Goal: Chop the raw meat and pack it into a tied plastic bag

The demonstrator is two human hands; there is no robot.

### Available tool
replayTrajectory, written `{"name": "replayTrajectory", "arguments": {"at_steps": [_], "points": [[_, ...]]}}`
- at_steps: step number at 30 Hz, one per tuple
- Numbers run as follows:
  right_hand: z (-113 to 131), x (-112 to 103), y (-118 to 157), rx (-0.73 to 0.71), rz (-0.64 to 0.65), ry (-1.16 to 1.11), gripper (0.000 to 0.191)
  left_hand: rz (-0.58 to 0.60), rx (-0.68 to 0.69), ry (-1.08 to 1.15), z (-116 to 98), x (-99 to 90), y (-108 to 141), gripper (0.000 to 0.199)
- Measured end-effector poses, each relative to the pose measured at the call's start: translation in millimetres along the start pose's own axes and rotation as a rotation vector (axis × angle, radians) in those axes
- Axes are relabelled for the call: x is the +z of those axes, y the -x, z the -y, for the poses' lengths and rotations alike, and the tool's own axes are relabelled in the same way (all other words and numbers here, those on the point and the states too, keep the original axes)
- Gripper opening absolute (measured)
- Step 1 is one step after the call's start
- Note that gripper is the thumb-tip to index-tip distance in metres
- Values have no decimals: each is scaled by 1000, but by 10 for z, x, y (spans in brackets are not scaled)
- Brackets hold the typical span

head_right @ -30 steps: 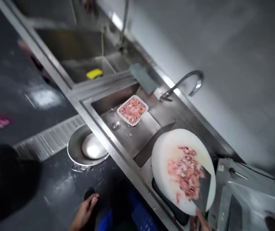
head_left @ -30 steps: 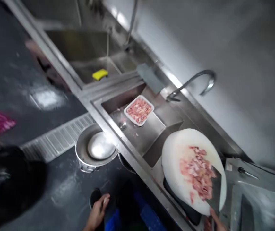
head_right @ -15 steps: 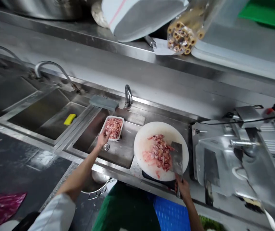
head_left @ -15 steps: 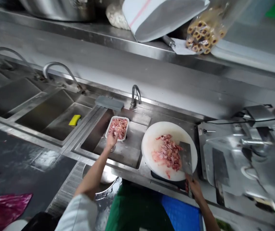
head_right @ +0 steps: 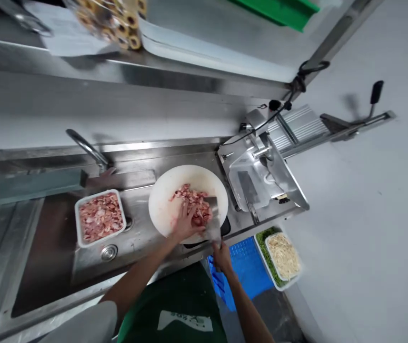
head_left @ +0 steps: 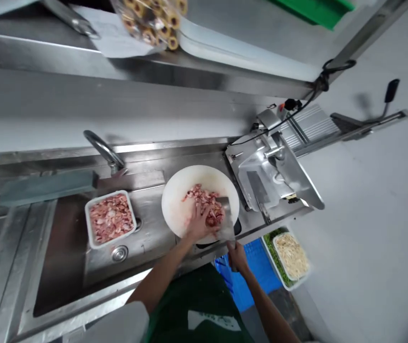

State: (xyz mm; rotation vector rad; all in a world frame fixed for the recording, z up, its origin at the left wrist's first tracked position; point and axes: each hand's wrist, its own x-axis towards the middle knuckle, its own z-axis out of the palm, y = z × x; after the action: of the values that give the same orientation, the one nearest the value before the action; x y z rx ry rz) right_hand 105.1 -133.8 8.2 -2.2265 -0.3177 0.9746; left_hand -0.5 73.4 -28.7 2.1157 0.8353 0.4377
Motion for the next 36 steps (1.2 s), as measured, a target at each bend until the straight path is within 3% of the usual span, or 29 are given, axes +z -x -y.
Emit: {"name": "replayTrajectory", "arguments": {"at_steps": [3,6,13,17,21,24,28,33,36], "points": [[152,307,72,-81,16,91,46,-88,-112,-54,-301,223,-60,93],[283,477,76,-111,75,91,39,-192,-139,-101,-444,280,-114,73],[228,351,-41,-99,204,20,51,-265,-152,-141,-569,285,-194,60],[285,264,-104,-179,212,68,55,-326,-157,-175,-663,194,-222,60],[514,354,-97,-356,200,179,46,-434,-243,-120,-600,-119,-143,61],[738,636,-16,-418,261,273,38,-534,-317,-120,-349,-490,25,64],[1055,1338,194,-507,436,364,33,-677,-446,-187,254,-1055,403,60],[1533,2515,419,-542,622,662,27,-817,-736,-214,1350,-1646,810,56],[1811,3024,438,-505,673,777,25,-785,-1007,-141,2058,-1993,827,59]]}}
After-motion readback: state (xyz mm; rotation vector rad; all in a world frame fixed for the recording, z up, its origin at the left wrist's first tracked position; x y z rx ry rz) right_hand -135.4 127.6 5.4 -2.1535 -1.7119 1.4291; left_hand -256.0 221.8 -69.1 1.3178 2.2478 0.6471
